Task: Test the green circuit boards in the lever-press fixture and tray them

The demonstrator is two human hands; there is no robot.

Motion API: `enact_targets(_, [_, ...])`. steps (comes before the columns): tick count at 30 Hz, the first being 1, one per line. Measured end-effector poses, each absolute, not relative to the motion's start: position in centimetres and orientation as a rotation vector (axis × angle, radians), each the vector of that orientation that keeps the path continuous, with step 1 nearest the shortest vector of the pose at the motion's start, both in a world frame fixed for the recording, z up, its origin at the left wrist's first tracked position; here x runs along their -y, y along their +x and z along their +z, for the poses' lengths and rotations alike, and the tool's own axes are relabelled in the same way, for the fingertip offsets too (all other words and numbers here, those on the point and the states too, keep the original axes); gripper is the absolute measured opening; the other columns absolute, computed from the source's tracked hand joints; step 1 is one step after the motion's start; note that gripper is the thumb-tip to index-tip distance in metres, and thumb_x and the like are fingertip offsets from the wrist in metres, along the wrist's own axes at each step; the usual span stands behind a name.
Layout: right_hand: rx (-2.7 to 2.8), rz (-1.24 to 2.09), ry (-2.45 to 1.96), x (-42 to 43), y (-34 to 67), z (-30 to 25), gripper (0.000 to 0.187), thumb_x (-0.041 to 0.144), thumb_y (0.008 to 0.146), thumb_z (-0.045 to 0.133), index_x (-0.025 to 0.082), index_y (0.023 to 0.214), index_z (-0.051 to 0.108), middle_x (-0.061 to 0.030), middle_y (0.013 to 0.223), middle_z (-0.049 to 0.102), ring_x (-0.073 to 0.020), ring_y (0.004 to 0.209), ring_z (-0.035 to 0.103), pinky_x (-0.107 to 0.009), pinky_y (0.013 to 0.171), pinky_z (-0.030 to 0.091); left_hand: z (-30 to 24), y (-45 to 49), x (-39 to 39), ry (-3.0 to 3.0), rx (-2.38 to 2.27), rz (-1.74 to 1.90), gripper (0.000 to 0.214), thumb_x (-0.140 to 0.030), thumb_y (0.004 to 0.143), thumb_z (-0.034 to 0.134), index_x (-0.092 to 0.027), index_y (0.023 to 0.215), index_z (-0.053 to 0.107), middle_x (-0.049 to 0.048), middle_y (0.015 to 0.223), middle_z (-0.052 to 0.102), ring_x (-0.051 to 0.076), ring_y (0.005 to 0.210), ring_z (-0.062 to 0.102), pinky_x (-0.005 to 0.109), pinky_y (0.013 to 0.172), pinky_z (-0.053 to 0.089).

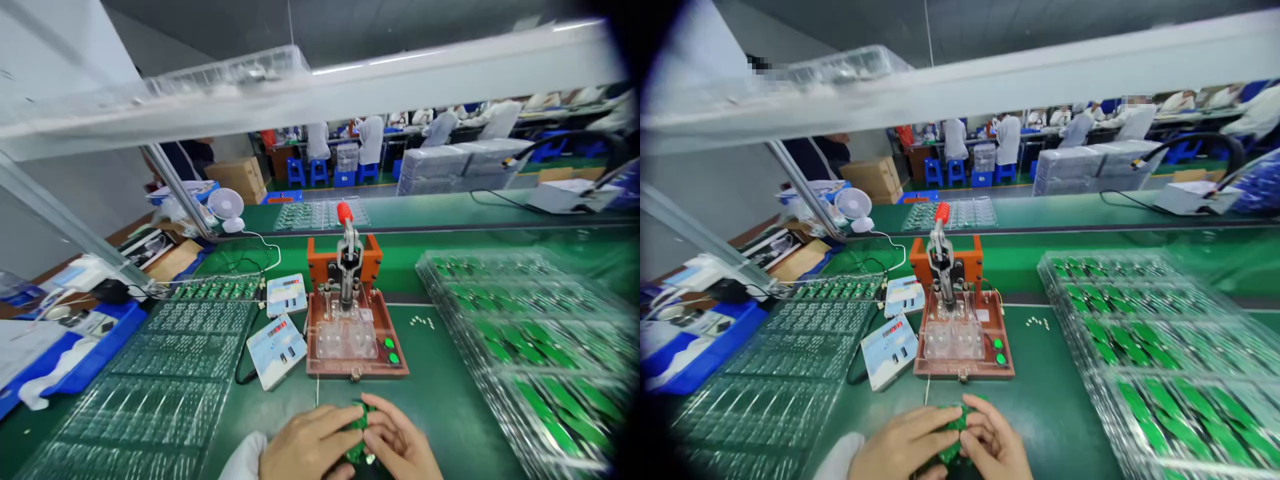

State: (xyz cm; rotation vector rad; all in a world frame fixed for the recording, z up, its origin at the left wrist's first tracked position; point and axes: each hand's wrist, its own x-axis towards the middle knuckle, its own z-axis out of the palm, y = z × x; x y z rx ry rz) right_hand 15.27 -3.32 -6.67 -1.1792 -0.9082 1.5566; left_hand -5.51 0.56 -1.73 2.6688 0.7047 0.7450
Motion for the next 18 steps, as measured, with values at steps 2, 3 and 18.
enact_targets(2, [0.889,1.576,-1.171,3.3,15.3,-6.8,0.052,0.052,0.075,0.086,0.026,0.118,0.077,-0.0058,0.092,0.077,-0.0200,0.080,0.073,-0.034,0.076,0.062,-0.6,-5.5,-0.4,2.643,-0.771,0.690,0.032,-0.038,0.108,0.045,-0.018,0.124,0.064,0.0065,0.133,0.070,0.024,0.105,0.071,0.037,0.087,0.062])
enact_targets(3, [0.886,1.581,-1.172,3.3,15.3,-6.8,0.053,0.054,0.074,0.086,0.026,0.118,0.077,-0.0058,0.092,0.077,-0.0195,0.080,0.073,-0.033,0.076,0.062,-0.2,-5.5,-0.4,2.627,-0.795,0.672,0.029,-0.038,0.108,0.046,-0.020,0.122,0.064,0.0041,0.132,0.070,0.024,0.105,0.071,0.037,0.087,0.061])
enact_targets(18, [1.045,1.257,-1.262,0.8,18.5,-2.7,0.043,0.049,0.082,0.079,0.023,0.117,0.076,-0.0041,0.087,0.072,-0.0174,0.076,0.072,-0.029,0.068,0.065,0.5,-6.6,-4.4,2.316,-1.159,1.087,0.011,-0.028,0.094,0.073,-0.024,0.104,0.073,0.0058,0.123,0.072,0.025,0.114,0.063,0.045,0.099,0.053])
